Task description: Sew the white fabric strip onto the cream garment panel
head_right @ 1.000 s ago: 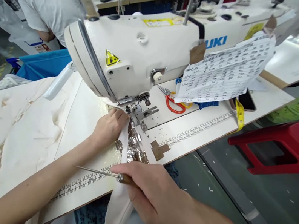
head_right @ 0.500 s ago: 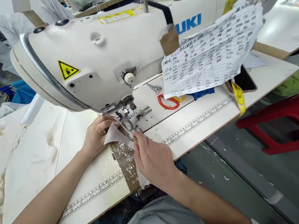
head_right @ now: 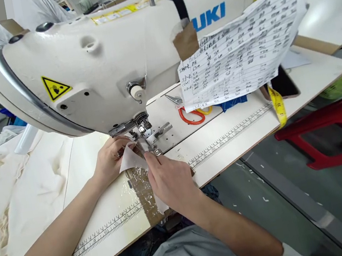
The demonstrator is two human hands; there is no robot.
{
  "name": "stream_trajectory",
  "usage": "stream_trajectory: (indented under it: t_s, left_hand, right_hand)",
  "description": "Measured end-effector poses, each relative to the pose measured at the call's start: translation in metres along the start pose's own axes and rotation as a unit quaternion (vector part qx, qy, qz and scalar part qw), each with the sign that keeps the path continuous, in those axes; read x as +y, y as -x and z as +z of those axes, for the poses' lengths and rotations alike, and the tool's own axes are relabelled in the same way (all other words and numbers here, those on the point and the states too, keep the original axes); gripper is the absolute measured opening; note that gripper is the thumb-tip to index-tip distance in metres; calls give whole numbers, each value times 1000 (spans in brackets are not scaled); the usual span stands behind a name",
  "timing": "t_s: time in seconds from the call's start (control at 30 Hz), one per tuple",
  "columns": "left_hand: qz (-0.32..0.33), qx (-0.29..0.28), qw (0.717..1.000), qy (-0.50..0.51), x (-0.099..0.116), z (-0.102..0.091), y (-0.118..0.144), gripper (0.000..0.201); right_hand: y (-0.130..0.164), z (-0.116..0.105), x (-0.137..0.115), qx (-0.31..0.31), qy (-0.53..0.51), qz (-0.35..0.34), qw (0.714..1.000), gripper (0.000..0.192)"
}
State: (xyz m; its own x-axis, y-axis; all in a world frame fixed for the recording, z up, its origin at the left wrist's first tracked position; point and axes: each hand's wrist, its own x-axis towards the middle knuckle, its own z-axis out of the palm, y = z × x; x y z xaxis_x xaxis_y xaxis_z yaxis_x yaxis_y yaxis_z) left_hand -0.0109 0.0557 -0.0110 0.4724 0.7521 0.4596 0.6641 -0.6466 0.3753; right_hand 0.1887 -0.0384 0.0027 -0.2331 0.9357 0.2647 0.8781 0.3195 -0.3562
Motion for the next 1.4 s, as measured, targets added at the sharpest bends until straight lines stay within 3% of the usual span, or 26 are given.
stream_trajectory:
  t_s: [0.23, 0.5, 0.8, 0.9, 1.07, 1.17, 1.27, 1.4]
  left_hand:
    - [14, 7, 1000, -20, 1, 1, 0, 15]
    - [-17, -14, 999, -46, 3, 2, -3, 21]
    - [-55, -18, 997, 51, -1, -2, -4, 20]
    - [-27, -7, 999, 35, 0, -3, -4, 19]
    - [85, -1, 995, -48, 5, -5, -5, 13]
    - [133, -39, 986, -88, 11, -12, -5, 16]
    - [149, -86, 978, -115, 18, -19, -1, 25]
    - [145, -121, 964, -185, 27, -19, 9, 32]
  right_hand:
    - [-5, 1, 0, -6, 3, 0, 1000, 39]
    - [-7, 3, 1, -8, 3, -11, 1000, 37]
    - [-4, 4, 1, 1, -2, -10, 1000, 35]
    - [-6, 4, 0, -5, 6, -3, 1000, 36]
    - [-8, 4, -2, 0, 23, -1, 1000, 35]
    - [3, 0, -1, 17, 15, 3, 1000, 30]
    - [32, -11, 1, 37, -81, -12, 996, 22]
    - [78, -25, 2, -38, -238, -32, 970, 15]
